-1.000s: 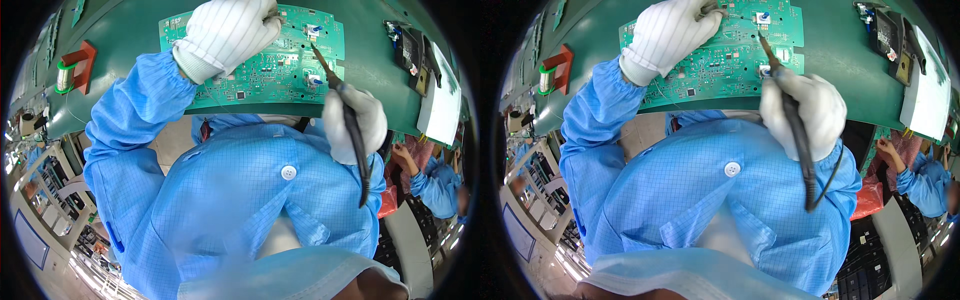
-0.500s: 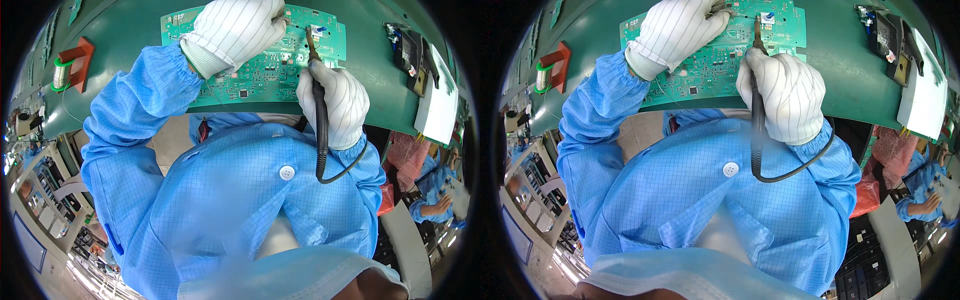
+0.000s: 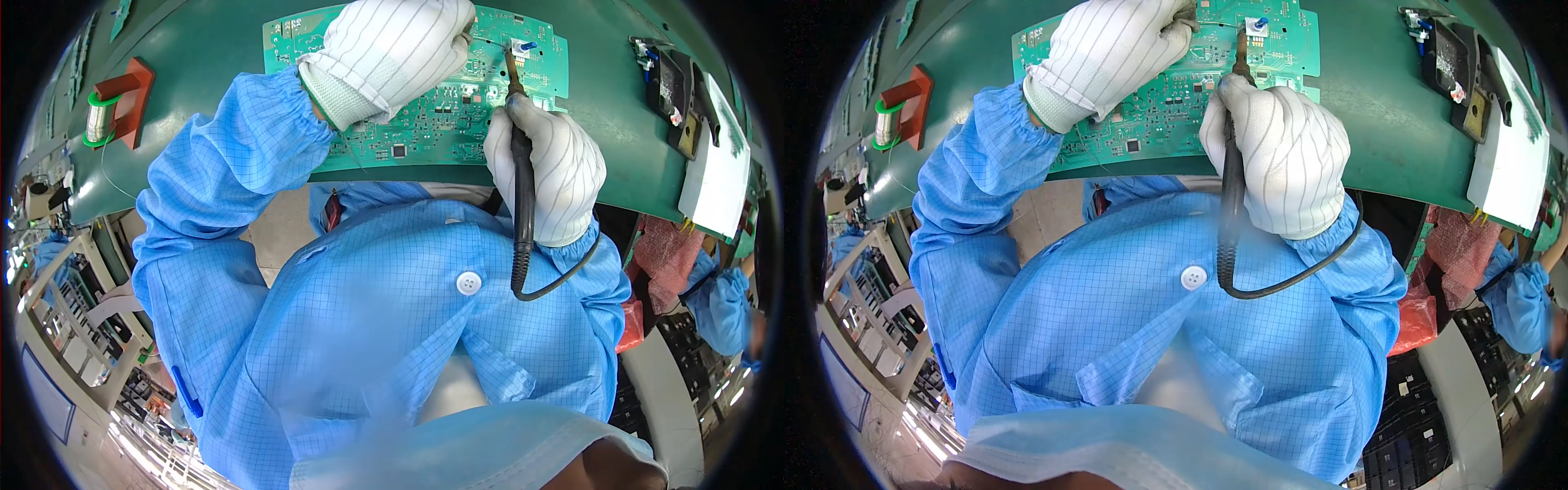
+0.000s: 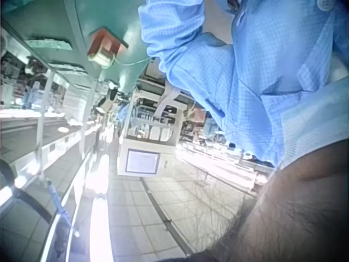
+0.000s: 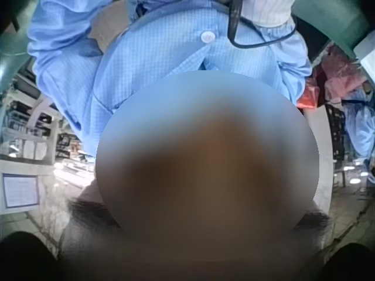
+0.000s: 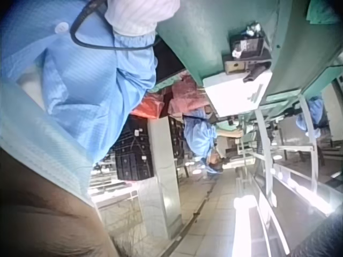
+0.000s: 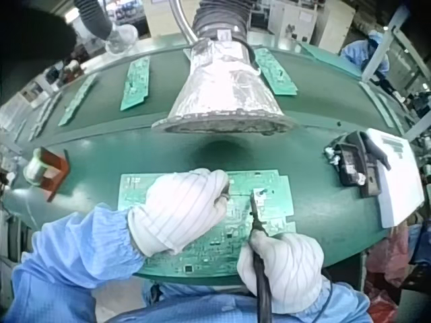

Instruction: Soldering electronic components onto circuit boards and inspecting them at a manual assembly station.

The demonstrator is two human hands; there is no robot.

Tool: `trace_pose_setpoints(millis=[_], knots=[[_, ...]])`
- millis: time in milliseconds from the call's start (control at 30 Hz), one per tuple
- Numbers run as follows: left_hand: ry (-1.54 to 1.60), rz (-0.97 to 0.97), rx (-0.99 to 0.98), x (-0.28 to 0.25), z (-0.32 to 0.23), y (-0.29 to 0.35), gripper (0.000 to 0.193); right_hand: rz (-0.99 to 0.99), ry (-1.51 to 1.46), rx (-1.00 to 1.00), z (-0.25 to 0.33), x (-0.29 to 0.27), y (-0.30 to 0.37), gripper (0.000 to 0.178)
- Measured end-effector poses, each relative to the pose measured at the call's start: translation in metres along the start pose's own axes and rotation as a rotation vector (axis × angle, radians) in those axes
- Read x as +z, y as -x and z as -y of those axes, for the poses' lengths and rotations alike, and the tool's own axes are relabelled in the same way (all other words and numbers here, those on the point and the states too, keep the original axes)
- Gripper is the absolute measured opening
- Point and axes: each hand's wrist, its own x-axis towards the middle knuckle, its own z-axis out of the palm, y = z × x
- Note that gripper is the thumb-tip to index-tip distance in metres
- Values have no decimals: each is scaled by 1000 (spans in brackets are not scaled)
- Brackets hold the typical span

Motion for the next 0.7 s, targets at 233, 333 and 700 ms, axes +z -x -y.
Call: trace_pose_setpoints(millis=[233, 333, 700], knots=[[1, 51, -33, 1, -2, -1, 15, 24, 18, -11, -2, 1, 3, 25], [4, 36, -22, 2, -3, -3, 14, 12, 41, -18, -4, 1, 5, 26], [42, 133, -28, 4, 4, -18, 13, 70, 122, -48, 0, 0, 5, 25]])
